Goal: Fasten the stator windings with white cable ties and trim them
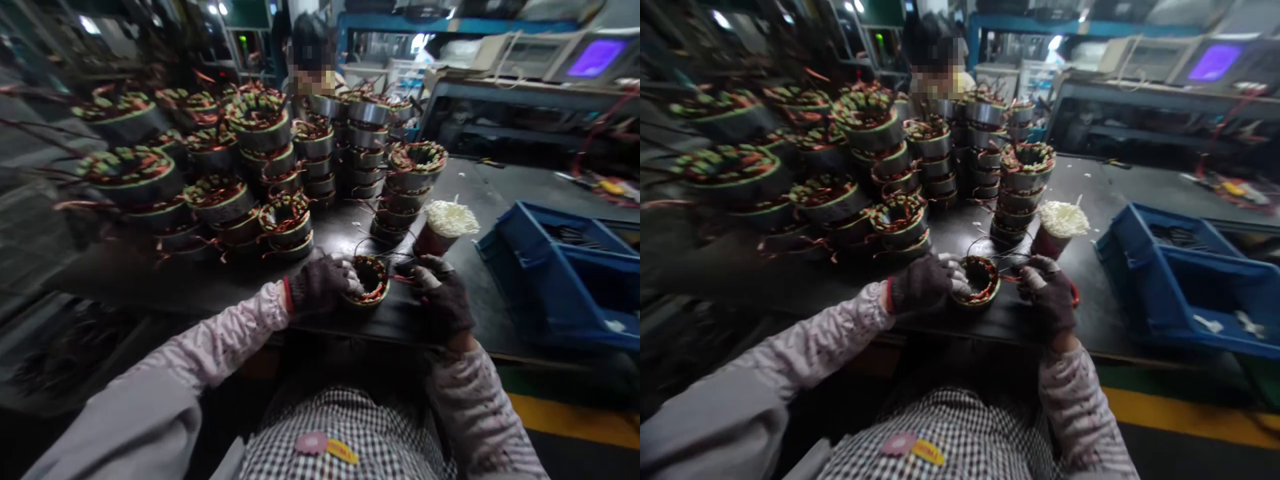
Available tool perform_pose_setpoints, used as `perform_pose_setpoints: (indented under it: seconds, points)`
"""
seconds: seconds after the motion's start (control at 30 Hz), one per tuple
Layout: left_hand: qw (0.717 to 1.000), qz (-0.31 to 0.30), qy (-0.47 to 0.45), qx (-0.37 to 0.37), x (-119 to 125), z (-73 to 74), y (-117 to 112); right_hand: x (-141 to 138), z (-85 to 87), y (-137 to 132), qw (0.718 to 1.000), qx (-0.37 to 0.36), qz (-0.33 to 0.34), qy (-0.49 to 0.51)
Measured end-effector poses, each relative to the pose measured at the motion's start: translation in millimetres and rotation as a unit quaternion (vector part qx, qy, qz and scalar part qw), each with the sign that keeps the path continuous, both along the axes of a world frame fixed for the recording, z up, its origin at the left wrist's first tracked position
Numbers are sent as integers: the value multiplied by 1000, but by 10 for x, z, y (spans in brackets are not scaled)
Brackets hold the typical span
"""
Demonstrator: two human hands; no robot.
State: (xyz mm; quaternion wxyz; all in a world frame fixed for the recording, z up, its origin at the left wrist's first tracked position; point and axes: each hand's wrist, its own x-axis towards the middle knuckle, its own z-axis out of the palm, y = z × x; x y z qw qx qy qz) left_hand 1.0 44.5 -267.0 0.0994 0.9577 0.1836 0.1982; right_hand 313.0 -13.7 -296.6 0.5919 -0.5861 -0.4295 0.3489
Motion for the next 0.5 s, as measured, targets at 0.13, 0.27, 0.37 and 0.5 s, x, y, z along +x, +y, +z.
perform_pose_setpoints:
  seconds: [0.13, 0.27, 0.37, 0.5]
  points:
    - [996, 26, -68, -53, -33, -69, -143, 507, 96, 138, 990, 52, -127, -6]
    - [983, 77, -142, -90, 9, -267, -281, 730, 133, 466, 980, 90, -177, -5]
    - [982, 85, -146, -86, 79, -372, -266, 716, 139, 761, 980, 92, -178, 2]
    - [988, 101, -102, -60, 156, -443, -270, 657, 230, 831, 971, 117, -209, 18]
